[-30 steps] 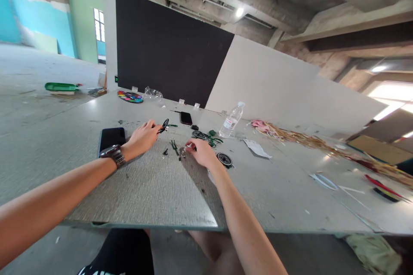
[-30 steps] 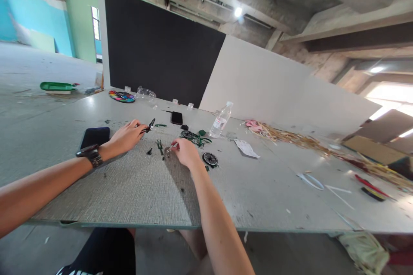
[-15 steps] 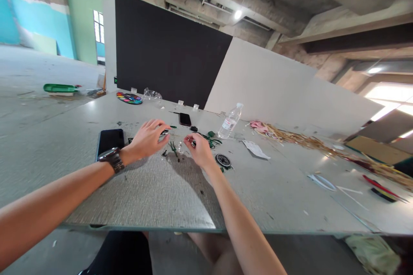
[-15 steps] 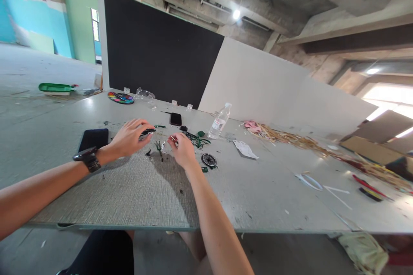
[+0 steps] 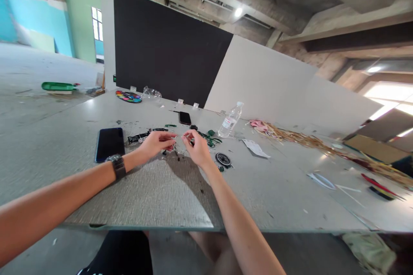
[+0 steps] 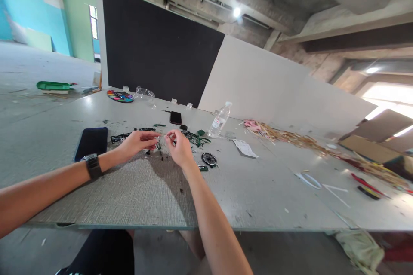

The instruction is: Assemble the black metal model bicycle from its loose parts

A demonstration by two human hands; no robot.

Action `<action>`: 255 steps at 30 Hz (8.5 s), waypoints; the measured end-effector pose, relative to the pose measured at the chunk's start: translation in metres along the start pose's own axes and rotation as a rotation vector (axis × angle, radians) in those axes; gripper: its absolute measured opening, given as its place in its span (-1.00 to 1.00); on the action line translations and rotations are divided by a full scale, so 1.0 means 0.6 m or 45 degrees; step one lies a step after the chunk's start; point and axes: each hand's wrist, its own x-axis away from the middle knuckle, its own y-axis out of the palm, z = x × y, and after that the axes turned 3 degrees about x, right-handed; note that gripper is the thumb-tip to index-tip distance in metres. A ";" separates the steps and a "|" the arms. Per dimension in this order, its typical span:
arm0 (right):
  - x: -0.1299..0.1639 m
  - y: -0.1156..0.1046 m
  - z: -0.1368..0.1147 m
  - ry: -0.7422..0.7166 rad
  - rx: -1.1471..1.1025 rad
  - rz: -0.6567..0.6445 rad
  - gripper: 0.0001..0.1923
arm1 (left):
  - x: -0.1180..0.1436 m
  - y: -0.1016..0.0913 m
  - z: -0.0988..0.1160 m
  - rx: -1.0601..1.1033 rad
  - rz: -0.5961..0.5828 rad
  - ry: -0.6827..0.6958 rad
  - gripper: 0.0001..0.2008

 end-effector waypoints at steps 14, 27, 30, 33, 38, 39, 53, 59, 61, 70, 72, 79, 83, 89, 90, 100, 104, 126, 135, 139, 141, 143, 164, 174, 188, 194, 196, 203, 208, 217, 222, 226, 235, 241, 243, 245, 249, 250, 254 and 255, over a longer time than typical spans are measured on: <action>0.005 -0.008 0.044 0.137 0.411 -0.343 -0.79 | 0.001 0.004 0.002 0.254 0.214 0.058 -0.74; 0.016 0.036 -0.017 0.072 0.685 -0.388 -0.72 | 0.002 0.002 0.009 0.131 0.420 0.124 -0.71; 0.017 0.036 -0.010 0.113 0.698 -0.394 -0.73 | 0.001 0.003 0.008 0.119 0.416 0.121 -0.72; 0.017 0.027 -0.005 0.139 0.672 -0.379 -0.74 | 0.000 0.003 0.004 0.093 0.416 0.100 -0.73; 0.017 0.022 -0.015 0.150 0.640 -0.429 -0.78 | 0.002 0.005 0.000 0.035 0.357 0.096 -0.73; 0.016 0.023 -0.017 0.152 0.645 -0.433 -0.78 | 0.002 0.006 0.000 0.026 0.344 0.088 -0.73; -0.001 -0.041 0.007 0.017 0.364 -0.254 -0.90 | -0.002 0.004 -0.011 0.130 0.344 0.031 -0.73; 0.014 0.022 -0.048 -0.231 0.324 -0.447 -0.78 | -0.002 0.000 -0.014 -0.011 0.384 0.103 -0.65; 0.017 0.033 -0.052 -0.256 0.350 -0.490 -0.78 | -0.001 0.000 -0.013 -0.066 0.391 0.118 -0.65; 0.003 0.004 -0.019 -0.185 0.313 -0.408 -0.81 | 0.003 0.005 0.001 -0.097 0.350 0.079 -0.71; -0.002 -0.020 -0.003 -0.130 0.329 -0.302 -0.78 | 0.003 0.005 0.001 -0.067 0.338 0.055 -0.73; 0.001 -0.089 0.060 0.357 0.712 -0.180 -0.74 | 0.007 0.005 0.000 -0.070 0.304 0.002 -0.76; 0.001 -0.074 0.055 0.289 0.576 -0.280 -0.79 | 0.008 0.005 0.002 -0.083 0.310 -0.016 -0.73; 0.001 -0.019 0.002 -0.032 0.170 -0.405 -0.91 | 0.011 0.004 0.003 -0.110 0.255 0.030 -0.61; 0.002 -0.012 -0.006 -0.066 0.156 -0.435 -0.93 | 0.011 0.004 0.002 -0.121 0.251 0.038 -0.61; 0.013 0.024 -0.027 -0.206 0.226 -0.523 -0.90 | 0.010 0.010 0.011 -0.163 0.317 0.046 -0.76; 0.010 0.025 -0.024 -0.214 0.217 -0.529 -0.92 | 0.010 0.010 0.011 -0.130 0.318 0.024 -0.78; 0.002 -0.033 0.042 0.104 0.344 -0.427 -0.71 | 0.009 0.010 0.001 -0.024 0.279 -0.068 -0.78; 0.006 -0.037 0.039 0.111 0.557 -0.412 -0.83 | 0.009 0.012 -0.003 0.112 0.208 -0.057 -0.71; 0.008 -0.044 0.042 0.227 0.614 -0.495 -0.85 | 0.008 0.009 -0.008 0.109 0.174 -0.056 -0.71; 0.008 -0.043 0.042 0.231 0.564 -0.502 -0.88 | 0.007 0.008 -0.009 0.086 0.167 -0.053 -0.71; 0.007 -0.040 0.040 0.200 0.504 -0.497 -0.86 | 0.006 0.006 -0.012 0.054 0.160 -0.049 -0.69; 0.007 -0.032 0.019 0.104 0.393 -0.500 -0.88 | 0.010 0.005 -0.010 -0.135 0.086 0.039 -0.57; 0.007 -0.033 0.018 0.107 0.355 -0.529 -0.94 | 0.012 0.010 -0.006 -0.071 0.105 -0.010 -0.63; 0.004 -0.025 0.012 0.102 0.178 -0.408 -0.93 | 0.013 0.011 -0.004 -0.121 0.105 -0.005 -0.62; 0.003 -0.027 -0.004 0.009 0.044 -0.376 -0.92 | 0.013 0.011 -0.004 -0.177 0.121 0.014 -0.63; 0.003 -0.026 -0.006 -0.015 0.014 -0.368 -0.92 | 0.013 0.012 -0.003 -0.182 0.105 0.015 -0.64; 0.002 -0.023 -0.001 0.024 0.000 -0.371 -0.91 | 0.014 0.012 0.000 -0.243 0.114 0.048 -0.62; 0.002 -0.022 0.003 0.031 0.019 -0.378 -0.92 | 0.012 0.011 -0.002 -0.284 0.106 0.047 -0.61; 0.005 -0.022 -0.002 0.037 0.025 -0.417 -0.90 | 0.007 0.007 -0.014 -0.326 0.039 0.073 -0.62; 0.007 -0.023 -0.005 0.072 0.060 -0.422 -0.92 | 0.001 0.007 -0.027 -0.352 0.048 0.119 -0.62; 0.007 -0.021 0.007 -0.013 0.144 -0.355 -0.96 | -0.002 0.011 -0.032 -0.337 0.048 0.133 -0.60; 0.008 -0.017 0.021 -0.119 0.246 -0.333 -0.92 | -0.005 0.013 -0.039 -0.362 0.038 0.149 -0.59; 0.012 -0.012 0.041 0.076 0.380 -0.276 -0.71 | -0.009 0.016 -0.048 -0.419 -0.022 0.178 -0.56; 0.016 -0.010 0.048 0.150 0.445 -0.302 -0.60 | -0.010 0.017 -0.050 -0.440 -0.043 0.192 -0.56; 0.020 -0.007 0.054 0.195 0.492 -0.342 -0.49 | -0.011 0.017 -0.053 -0.482 -0.032 0.236 -0.58; 0.023 0.002 0.063 0.310 0.538 -0.397 -0.37 | -0.013 0.015 -0.057 -0.594 -0.047 0.295 -0.61; 0.022 0.005 0.065 0.333 0.539 -0.403 -0.37 | -0.014 0.014 -0.059 -0.617 -0.063 0.305 -0.60; 0.020 0.013 0.071 0.329 0.546 -0.349 -0.39 | -0.018 0.008 -0.068 -0.677 -0.136 0.353 -0.57; 0.020 0.015 0.072 0.323 0.550 -0.338 -0.39 | -0.019 0.006 -0.069 -0.712 -0.146 0.364 -0.56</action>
